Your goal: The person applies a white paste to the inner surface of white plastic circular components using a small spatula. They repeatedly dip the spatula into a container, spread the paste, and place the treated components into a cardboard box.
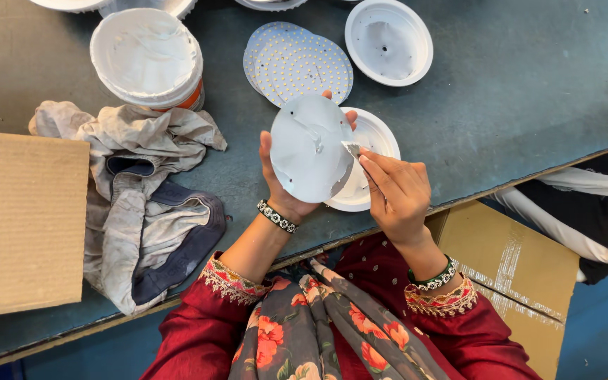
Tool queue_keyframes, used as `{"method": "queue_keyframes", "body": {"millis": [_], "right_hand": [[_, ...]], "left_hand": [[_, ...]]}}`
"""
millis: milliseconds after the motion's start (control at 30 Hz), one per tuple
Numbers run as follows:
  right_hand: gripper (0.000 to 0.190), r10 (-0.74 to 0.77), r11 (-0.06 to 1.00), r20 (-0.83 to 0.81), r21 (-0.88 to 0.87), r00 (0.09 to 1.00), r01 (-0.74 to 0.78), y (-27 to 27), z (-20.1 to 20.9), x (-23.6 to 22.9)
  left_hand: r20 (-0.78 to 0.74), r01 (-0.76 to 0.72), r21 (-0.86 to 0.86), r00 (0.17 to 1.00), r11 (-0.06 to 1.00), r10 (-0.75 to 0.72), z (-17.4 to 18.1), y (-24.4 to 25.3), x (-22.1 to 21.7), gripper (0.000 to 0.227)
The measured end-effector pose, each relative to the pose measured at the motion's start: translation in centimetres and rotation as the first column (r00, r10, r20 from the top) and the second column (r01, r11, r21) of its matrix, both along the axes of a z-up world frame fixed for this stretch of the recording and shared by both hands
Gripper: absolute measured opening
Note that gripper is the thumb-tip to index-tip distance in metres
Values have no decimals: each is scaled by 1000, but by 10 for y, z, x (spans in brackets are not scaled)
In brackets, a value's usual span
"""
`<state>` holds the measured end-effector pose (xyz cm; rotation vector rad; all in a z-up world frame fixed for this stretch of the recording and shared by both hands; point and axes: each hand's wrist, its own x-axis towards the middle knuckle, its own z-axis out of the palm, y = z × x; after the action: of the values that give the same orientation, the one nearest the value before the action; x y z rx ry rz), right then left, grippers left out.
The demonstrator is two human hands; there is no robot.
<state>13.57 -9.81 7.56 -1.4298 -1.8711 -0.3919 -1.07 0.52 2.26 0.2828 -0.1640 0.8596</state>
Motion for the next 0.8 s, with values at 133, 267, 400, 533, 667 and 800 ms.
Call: {"method": "queue_keyframes", "body": {"millis": [133,267,400,533,667,800], "right_hand": [[24,7,1000,50,-5,999,-6,1,0,1],[28,31,999,98,-40,995,-27,-1,1,5],[27,47,998,73,-55,996,-43,-5,-2,6],[27,48,996,53,-75,997,-44,-15,-6,4],[27,33,996,25,-89,999,-30,-26,-10,-4],[27,22,994,14,-109,1000,-20,-35,-9,-14]], "left_hand": [[56,-2,-33,998,999,4,-1,2,0,109],[28,-37,-26,999,999,37,-4,0,1,109],[-12,-63,-36,998,997,63,-8,0,2,108],[-20,-101,-17,995,995,100,-11,0,5,107],[-34,-132,-2,991,991,132,-14,1,5,107],[-111,-219,-5,970,976,217,-15,-4,9,110]]}}
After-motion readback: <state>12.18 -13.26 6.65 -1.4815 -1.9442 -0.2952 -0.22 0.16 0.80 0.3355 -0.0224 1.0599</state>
